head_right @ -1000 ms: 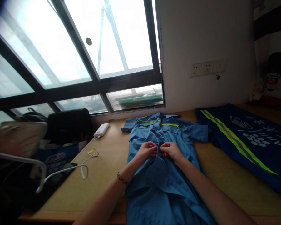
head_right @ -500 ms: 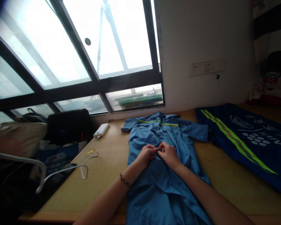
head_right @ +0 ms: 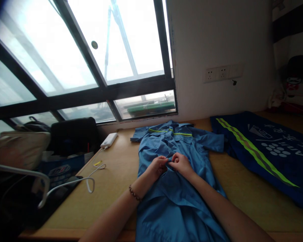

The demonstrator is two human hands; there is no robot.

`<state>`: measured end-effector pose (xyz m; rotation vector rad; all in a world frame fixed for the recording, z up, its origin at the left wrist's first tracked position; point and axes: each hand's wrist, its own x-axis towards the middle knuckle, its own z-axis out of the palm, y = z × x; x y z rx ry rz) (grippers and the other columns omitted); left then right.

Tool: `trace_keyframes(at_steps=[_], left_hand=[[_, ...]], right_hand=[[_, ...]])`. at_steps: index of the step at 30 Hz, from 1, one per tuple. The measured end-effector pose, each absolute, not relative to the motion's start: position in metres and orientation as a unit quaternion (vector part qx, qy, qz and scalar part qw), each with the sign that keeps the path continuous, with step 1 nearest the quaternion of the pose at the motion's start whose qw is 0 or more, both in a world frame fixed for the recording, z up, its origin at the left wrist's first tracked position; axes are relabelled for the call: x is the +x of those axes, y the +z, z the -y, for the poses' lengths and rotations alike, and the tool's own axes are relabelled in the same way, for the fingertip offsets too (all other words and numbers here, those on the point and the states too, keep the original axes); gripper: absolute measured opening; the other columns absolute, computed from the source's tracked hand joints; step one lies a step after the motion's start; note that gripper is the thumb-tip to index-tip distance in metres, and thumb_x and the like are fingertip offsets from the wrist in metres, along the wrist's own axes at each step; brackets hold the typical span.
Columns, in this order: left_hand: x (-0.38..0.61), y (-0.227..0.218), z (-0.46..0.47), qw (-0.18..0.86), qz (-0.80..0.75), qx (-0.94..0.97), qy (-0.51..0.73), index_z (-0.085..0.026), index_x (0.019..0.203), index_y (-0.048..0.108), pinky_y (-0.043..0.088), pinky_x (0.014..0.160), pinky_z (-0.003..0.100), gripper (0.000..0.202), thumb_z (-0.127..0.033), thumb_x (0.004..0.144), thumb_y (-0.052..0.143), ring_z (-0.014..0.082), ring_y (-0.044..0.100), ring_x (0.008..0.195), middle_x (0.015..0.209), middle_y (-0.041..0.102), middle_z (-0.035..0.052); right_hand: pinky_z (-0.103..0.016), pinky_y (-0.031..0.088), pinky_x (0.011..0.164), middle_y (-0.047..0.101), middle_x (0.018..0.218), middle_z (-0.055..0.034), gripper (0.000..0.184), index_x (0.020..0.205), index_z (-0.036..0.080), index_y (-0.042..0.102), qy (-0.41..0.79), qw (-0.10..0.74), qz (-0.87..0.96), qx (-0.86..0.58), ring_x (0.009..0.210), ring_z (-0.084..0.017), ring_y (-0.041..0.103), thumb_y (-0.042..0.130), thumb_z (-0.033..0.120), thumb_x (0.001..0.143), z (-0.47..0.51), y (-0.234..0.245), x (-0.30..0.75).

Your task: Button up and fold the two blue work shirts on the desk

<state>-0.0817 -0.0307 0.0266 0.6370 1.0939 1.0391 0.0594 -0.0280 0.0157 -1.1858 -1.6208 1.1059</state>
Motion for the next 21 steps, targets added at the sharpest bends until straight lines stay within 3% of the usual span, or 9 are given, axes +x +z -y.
trace_keyframes(at_steps=[6, 11, 16, 21], left_hand=[[-0.0804, 0.0284, 0.0325, 0.692, -0.463, 0.279, 0.479, -0.013, 0.070, 0.054, 0.029, 0.037, 0.016, 0.025, -0.015, 0.054, 0.073, 0.0042, 0.041, 0.039, 0.048, 0.047, -0.0042], [-0.0818, 0.0299, 0.0334, 0.701, -0.459, 0.289, 0.464, -0.011, 0.071, 0.058, 0.028, 0.037, 0.016, 0.023, -0.017, 0.055, 0.074, 0.0028, 0.040, 0.039, 0.049, 0.048, -0.0037], [-0.0830, 0.0308, 0.0349, 0.701, -0.440, 0.312, 0.466, -0.010, 0.067, 0.061, 0.029, 0.038, 0.016, 0.021, -0.021, 0.056, 0.074, 0.0022, 0.039, 0.039, 0.047, 0.046, -0.0039], [-0.0817, 0.0336, 0.0367, 0.688, -0.451, 0.305, 0.479, -0.010, 0.064, 0.059, 0.033, 0.040, 0.016, 0.022, -0.022, 0.054, 0.076, 0.0042, 0.045, 0.043, 0.050, 0.050, -0.0020]], right_hand=[[-0.019, 0.029, 0.039, 0.043, 0.041, 0.0092, 0.032, 0.068, 0.020, 0.041, 0.511, 0.416, 0.604, -0.448, 0.038, -0.009, 0.045, 0.066, 0.038, 0.059, 0.0231, 0.0125, 0.0609], [-0.020, 0.029, 0.042, 0.038, 0.041, 0.0102, 0.030, 0.071, 0.019, 0.043, 0.440, 0.440, 0.621, -0.477, 0.039, -0.008, 0.039, 0.065, 0.038, 0.060, 0.0223, 0.0074, 0.0607], [-0.025, 0.038, 0.054, 0.054, 0.062, 0.0008, 0.027, 0.073, 0.018, 0.054, 0.288, 0.481, 0.652, -0.511, 0.056, -0.012, 0.048, 0.063, 0.041, 0.062, 0.0286, 0.0116, 0.0599], [-0.028, 0.042, 0.060, 0.061, 0.066, -0.0036, 0.029, 0.069, 0.015, 0.061, 0.390, 0.465, 0.615, -0.503, 0.064, -0.018, 0.055, 0.066, 0.041, 0.058, 0.0272, 0.0150, 0.0618]])
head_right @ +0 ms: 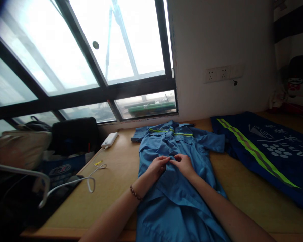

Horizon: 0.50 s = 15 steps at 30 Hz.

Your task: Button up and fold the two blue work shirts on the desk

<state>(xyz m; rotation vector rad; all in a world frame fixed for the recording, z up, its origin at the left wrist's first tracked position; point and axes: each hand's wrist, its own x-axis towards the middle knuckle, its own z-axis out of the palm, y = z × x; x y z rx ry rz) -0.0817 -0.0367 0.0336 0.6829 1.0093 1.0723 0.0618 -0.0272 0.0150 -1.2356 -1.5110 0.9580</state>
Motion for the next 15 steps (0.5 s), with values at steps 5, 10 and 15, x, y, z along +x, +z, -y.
trace_keyframes(at_steps=[5, 10, 15], left_hand=[[-0.0819, 0.0366, 0.0382, 0.693, -0.456, 0.313, 0.462, -0.009, 0.067, 0.061, 0.030, 0.036, 0.015, 0.023, -0.023, 0.055, 0.075, 0.0025, 0.039, 0.038, 0.045, 0.044, -0.0041], [-0.0816, 0.0321, 0.0363, 0.710, -0.444, 0.285, 0.466, -0.010, 0.073, 0.062, 0.038, 0.042, 0.016, 0.023, -0.017, 0.055, 0.075, 0.0064, 0.051, 0.049, 0.060, 0.057, 0.0018], [-0.0795, 0.0293, 0.0341, 0.713, -0.417, 0.256, 0.502, -0.010, 0.071, 0.060, 0.046, 0.054, 0.020, 0.020, -0.013, 0.056, 0.073, 0.0095, 0.056, 0.056, 0.063, 0.059, 0.0029]], right_hand=[[-0.028, 0.044, 0.061, 0.063, 0.063, -0.0035, 0.031, 0.066, 0.013, 0.061, 0.507, 0.493, 0.524, -0.475, 0.063, -0.018, 0.058, 0.072, 0.037, 0.050, 0.0298, 0.0188, 0.0618], [-0.028, 0.045, 0.058, 0.063, 0.063, -0.0027, 0.039, 0.067, 0.014, 0.058, 0.575, 0.504, 0.454, -0.457, 0.059, -0.017, 0.058, 0.077, 0.038, 0.043, 0.0320, 0.0217, 0.0603], [-0.027, 0.045, 0.058, 0.062, 0.067, -0.0013, 0.044, 0.080, 0.017, 0.053, 0.552, 0.541, 0.478, -0.418, 0.061, -0.016, 0.058, 0.074, 0.042, 0.050, 0.0279, 0.0253, 0.0624]])
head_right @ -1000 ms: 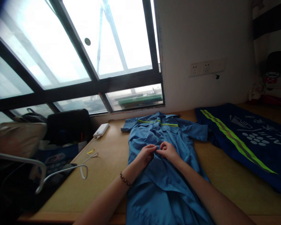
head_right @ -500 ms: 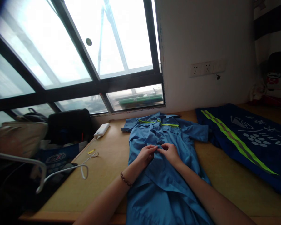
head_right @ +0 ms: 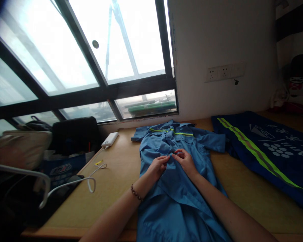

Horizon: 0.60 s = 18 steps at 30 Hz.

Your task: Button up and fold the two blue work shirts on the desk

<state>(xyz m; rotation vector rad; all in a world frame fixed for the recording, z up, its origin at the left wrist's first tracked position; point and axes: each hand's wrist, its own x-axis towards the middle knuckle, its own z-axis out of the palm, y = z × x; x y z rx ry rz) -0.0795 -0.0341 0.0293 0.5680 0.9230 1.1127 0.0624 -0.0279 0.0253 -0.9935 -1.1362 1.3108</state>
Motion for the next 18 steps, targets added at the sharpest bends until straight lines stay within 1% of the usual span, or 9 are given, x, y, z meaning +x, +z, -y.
trace_keyframes(at_steps=[2, 3, 7, 10, 13, 16, 18], left_hand=[[-0.079, 0.030, 0.034, 0.710, -0.412, 0.253, 0.512, -0.010, 0.070, 0.060, 0.047, 0.058, 0.021, 0.020, -0.012, 0.056, 0.074, 0.0113, 0.058, 0.059, 0.064, 0.060, 0.0037], [-0.079, 0.030, 0.034, 0.709, -0.412, 0.255, 0.512, -0.010, 0.069, 0.060, 0.048, 0.058, 0.022, 0.020, -0.013, 0.055, 0.074, 0.0115, 0.058, 0.059, 0.064, 0.061, 0.0038], [-0.077, 0.031, 0.037, 0.717, -0.403, 0.274, 0.499, -0.009, 0.072, 0.062, 0.048, 0.058, 0.021, 0.021, -0.018, 0.057, 0.074, 0.0115, 0.059, 0.059, 0.065, 0.062, 0.0048], [-0.076, 0.029, 0.038, 0.718, -0.396, 0.276, 0.501, -0.009, 0.076, 0.062, 0.049, 0.062, 0.022, 0.022, -0.016, 0.058, 0.073, 0.0124, 0.061, 0.062, 0.070, 0.063, 0.0062], [-0.075, 0.024, 0.036, 0.719, -0.386, 0.266, 0.512, -0.009, 0.077, 0.062, 0.049, 0.065, 0.024, 0.020, -0.012, 0.059, 0.071, 0.0130, 0.061, 0.063, 0.072, 0.064, 0.0072], [-0.074, 0.020, 0.033, 0.720, -0.377, 0.253, 0.525, -0.008, 0.075, 0.060, 0.049, 0.066, 0.025, 0.017, -0.008, 0.060, 0.069, 0.0137, 0.061, 0.063, 0.070, 0.064, 0.0074], [-0.074, 0.020, 0.032, 0.720, -0.380, 0.253, 0.522, -0.009, 0.074, 0.060, 0.049, 0.065, 0.025, 0.017, -0.008, 0.060, 0.069, 0.0136, 0.061, 0.062, 0.069, 0.063, 0.0069]], right_hand=[[-0.027, 0.046, 0.058, 0.062, 0.068, -0.0013, 0.045, 0.085, 0.018, 0.050, 0.561, 0.544, 0.476, -0.402, 0.061, -0.016, 0.058, 0.071, 0.044, 0.054, 0.026, 0.025, 0.063], [-0.027, 0.046, 0.058, 0.062, 0.068, -0.0008, 0.046, 0.085, 0.019, 0.049, 0.563, 0.547, 0.473, -0.400, 0.061, -0.015, 0.058, 0.071, 0.045, 0.053, 0.026, 0.024, 0.064], [-0.027, 0.046, 0.056, 0.058, 0.062, 0.0019, 0.049, 0.076, 0.020, 0.046, 0.560, 0.550, 0.455, -0.421, 0.056, -0.015, 0.057, 0.072, 0.050, 0.047, 0.021, 0.019, 0.064], [-0.028, 0.046, 0.054, 0.056, 0.059, 0.0016, 0.052, 0.071, 0.021, 0.043, 0.545, 0.548, 0.453, -0.444, 0.056, -0.016, 0.057, 0.071, 0.055, 0.044, 0.018, 0.016, 0.063], [-0.029, 0.047, 0.055, 0.056, 0.059, 0.0014, 0.053, 0.069, 0.022, 0.041, 0.546, 0.554, 0.441, -0.448, 0.056, -0.017, 0.057, 0.071, 0.056, 0.043, 0.017, 0.015, 0.061], [-0.029, 0.047, 0.055, 0.056, 0.059, 0.0016, 0.050, 0.070, 0.022, 0.042, 0.546, 0.554, 0.442, -0.447, 0.056, -0.017, 0.057, 0.070, 0.055, 0.045, 0.019, 0.016, 0.060], [-0.029, 0.047, 0.055, 0.057, 0.059, 0.0013, 0.046, 0.071, 0.021, 0.044, 0.534, 0.550, 0.462, -0.446, 0.057, -0.017, 0.058, 0.069, 0.054, 0.050, 0.022, 0.018, 0.060]])
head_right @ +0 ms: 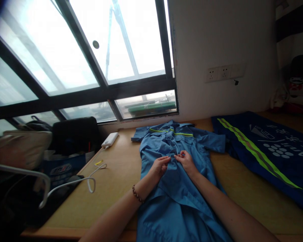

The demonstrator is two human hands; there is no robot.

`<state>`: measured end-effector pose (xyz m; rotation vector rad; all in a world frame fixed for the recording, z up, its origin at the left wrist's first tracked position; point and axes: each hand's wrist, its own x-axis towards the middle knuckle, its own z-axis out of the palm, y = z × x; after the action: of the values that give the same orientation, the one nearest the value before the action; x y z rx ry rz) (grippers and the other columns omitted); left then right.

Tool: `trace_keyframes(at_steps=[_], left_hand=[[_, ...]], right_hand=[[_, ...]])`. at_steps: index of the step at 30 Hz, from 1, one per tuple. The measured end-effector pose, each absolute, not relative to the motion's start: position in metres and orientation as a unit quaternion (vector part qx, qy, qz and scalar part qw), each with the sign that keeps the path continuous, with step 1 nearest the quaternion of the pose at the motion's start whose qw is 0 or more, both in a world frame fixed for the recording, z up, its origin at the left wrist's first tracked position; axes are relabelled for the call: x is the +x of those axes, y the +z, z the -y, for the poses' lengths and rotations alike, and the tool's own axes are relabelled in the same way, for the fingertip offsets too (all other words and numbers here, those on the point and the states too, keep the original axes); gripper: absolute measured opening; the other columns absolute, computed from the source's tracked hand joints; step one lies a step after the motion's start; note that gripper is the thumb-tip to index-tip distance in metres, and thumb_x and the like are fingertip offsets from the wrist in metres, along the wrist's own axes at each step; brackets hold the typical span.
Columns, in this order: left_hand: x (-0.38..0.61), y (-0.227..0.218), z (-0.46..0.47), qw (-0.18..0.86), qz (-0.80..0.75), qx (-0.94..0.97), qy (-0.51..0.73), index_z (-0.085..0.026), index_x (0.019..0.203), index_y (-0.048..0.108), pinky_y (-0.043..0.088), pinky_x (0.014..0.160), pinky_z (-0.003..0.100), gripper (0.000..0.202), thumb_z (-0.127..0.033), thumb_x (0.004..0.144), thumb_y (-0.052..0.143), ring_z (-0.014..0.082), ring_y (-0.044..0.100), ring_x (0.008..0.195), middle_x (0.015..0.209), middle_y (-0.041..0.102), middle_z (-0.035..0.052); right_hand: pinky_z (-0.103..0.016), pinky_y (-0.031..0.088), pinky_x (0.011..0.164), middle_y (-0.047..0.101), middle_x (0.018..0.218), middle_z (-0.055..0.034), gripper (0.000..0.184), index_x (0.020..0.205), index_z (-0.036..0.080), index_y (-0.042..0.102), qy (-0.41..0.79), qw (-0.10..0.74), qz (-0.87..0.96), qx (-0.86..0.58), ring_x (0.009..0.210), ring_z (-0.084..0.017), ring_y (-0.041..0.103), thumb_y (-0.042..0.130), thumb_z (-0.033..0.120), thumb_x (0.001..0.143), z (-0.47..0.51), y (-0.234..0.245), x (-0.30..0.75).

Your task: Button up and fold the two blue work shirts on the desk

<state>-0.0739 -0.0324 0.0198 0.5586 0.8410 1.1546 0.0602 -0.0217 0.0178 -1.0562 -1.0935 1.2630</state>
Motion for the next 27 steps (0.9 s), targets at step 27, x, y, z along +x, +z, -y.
trace_keyframes(at_steps=[27], left_hand=[[-0.076, 0.018, 0.034, 0.430, -0.462, 0.593, 0.501, -0.015, 0.061, 0.056, 0.033, 0.053, 0.017, 0.012, -0.003, 0.056, 0.057, 0.0079, 0.044, 0.054, 0.056, 0.051, -0.0034]], right_hand=[[-0.026, 0.041, 0.052, 0.059, 0.053, -0.0012, 0.018, 0.058, 0.015, 0.059, 0.616, 0.458, 0.441, -0.466, 0.050, -0.013, 0.052, 0.066, 0.031, 0.058, 0.027, 0.017, 0.065]])
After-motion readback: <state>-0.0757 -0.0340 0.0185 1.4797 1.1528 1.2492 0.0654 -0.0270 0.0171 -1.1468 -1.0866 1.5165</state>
